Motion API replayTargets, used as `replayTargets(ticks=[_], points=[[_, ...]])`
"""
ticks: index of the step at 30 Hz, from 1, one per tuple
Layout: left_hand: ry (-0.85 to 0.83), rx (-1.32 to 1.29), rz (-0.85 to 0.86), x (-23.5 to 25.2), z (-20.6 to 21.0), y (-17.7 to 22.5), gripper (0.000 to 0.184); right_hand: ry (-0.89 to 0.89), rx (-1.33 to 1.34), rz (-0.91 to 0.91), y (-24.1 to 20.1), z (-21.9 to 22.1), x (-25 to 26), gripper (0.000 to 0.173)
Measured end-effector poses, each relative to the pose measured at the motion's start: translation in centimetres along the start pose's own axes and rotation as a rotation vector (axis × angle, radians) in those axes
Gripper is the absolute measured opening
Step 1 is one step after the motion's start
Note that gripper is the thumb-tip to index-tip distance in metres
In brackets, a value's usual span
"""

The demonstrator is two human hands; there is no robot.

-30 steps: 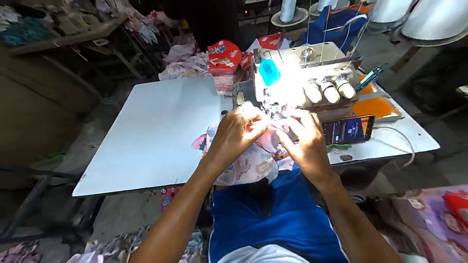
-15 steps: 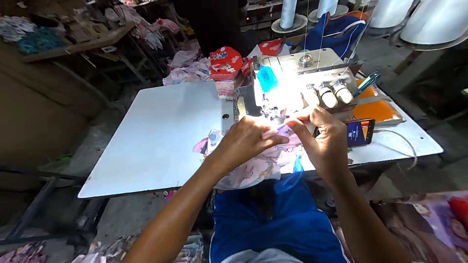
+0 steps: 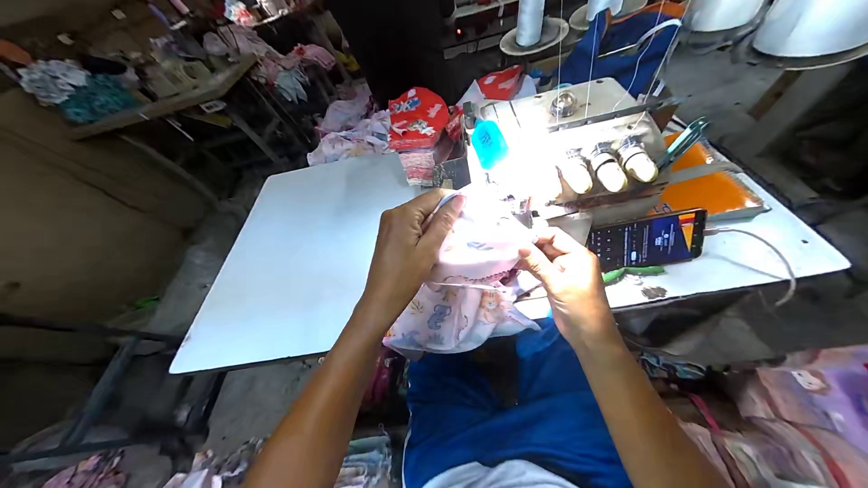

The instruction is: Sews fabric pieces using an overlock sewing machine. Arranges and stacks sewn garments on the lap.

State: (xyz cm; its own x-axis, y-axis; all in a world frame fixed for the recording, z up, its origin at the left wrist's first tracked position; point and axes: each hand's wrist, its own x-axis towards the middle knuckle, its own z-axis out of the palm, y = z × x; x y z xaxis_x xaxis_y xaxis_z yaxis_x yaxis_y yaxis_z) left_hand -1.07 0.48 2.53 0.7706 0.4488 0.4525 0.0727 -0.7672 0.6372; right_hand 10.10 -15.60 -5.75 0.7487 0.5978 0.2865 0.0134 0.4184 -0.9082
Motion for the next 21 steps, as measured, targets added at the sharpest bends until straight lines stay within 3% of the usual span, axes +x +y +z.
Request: replayTargets(ticks=[9,17,21], points=[[0.178,0.100,0.058,-3.1,1.2,-1.3,0.024,0.088,-0.089,-0.127,1.5,1.8,0.0,0.016],[0.221,0.065,0.025,-3.3,1.3,-1.7,0.021,0.121,-0.166,-0.155,0.7,1.5,0.2,0.019],[0.245,0.066,0.013,-3.7,1.2,-1.3,0.029,0.140,-0.191,-0.177,0.7,1.8,0.2,0.018]])
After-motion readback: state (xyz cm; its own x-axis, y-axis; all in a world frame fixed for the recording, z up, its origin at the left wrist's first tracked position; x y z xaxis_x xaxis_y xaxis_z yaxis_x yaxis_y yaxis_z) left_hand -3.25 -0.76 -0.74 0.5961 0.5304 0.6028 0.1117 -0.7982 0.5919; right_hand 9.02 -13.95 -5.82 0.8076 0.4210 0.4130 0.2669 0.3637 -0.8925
